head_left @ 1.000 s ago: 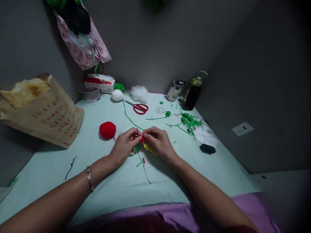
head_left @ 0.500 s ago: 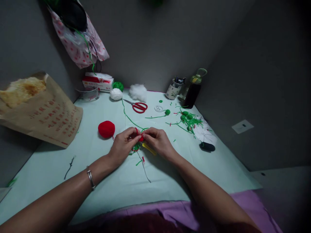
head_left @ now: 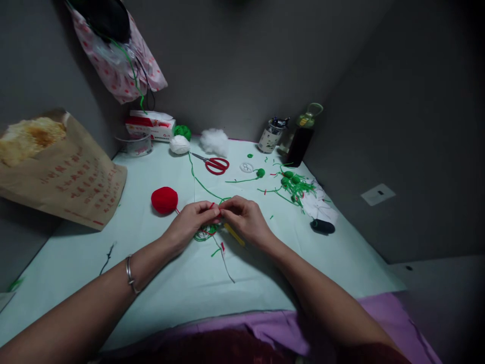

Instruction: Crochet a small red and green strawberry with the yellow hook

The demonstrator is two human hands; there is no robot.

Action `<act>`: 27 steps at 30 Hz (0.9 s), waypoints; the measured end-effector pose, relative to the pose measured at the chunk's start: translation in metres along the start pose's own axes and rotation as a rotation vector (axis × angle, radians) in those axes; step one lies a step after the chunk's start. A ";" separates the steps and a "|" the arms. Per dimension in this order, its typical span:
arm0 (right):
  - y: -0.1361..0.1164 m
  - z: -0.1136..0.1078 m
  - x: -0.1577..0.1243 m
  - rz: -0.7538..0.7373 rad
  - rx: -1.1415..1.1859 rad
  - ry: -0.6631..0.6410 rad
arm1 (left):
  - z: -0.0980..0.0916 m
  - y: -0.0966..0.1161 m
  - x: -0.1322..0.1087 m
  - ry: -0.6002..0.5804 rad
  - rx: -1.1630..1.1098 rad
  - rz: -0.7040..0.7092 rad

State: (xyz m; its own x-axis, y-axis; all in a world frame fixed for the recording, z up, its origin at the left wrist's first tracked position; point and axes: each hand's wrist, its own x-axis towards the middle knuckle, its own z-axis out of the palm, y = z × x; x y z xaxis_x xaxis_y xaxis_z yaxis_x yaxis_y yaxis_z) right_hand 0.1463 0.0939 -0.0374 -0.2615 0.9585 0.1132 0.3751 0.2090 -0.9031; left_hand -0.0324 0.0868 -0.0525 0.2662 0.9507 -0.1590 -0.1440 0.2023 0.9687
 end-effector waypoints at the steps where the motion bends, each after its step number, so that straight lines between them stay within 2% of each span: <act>1: 0.000 0.000 0.000 -0.004 -0.001 0.003 | 0.000 0.001 0.000 -0.025 -0.034 -0.027; 4: 0.001 -0.001 -0.001 -0.017 0.000 0.005 | -0.001 0.001 0.001 -0.064 -0.114 -0.070; 8: 0.001 -0.003 -0.002 -0.026 -0.011 -0.017 | -0.002 0.000 0.001 -0.046 -0.169 -0.072; 17: -0.004 -0.004 -0.003 -0.051 -0.021 -0.017 | -0.003 -0.002 0.001 0.002 -0.113 -0.063; 27: 0.004 -0.005 0.003 0.024 0.103 -0.060 | -0.003 -0.001 0.000 0.053 -0.184 -0.046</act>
State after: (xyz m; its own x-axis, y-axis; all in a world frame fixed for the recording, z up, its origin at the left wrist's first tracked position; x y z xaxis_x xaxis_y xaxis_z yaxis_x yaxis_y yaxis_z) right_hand 0.1513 0.0980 -0.0383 -0.3078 0.9489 0.0690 0.2895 0.1625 -0.9433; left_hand -0.0351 0.0878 -0.0537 0.2266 0.9496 -0.2165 -0.3056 0.2804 0.9099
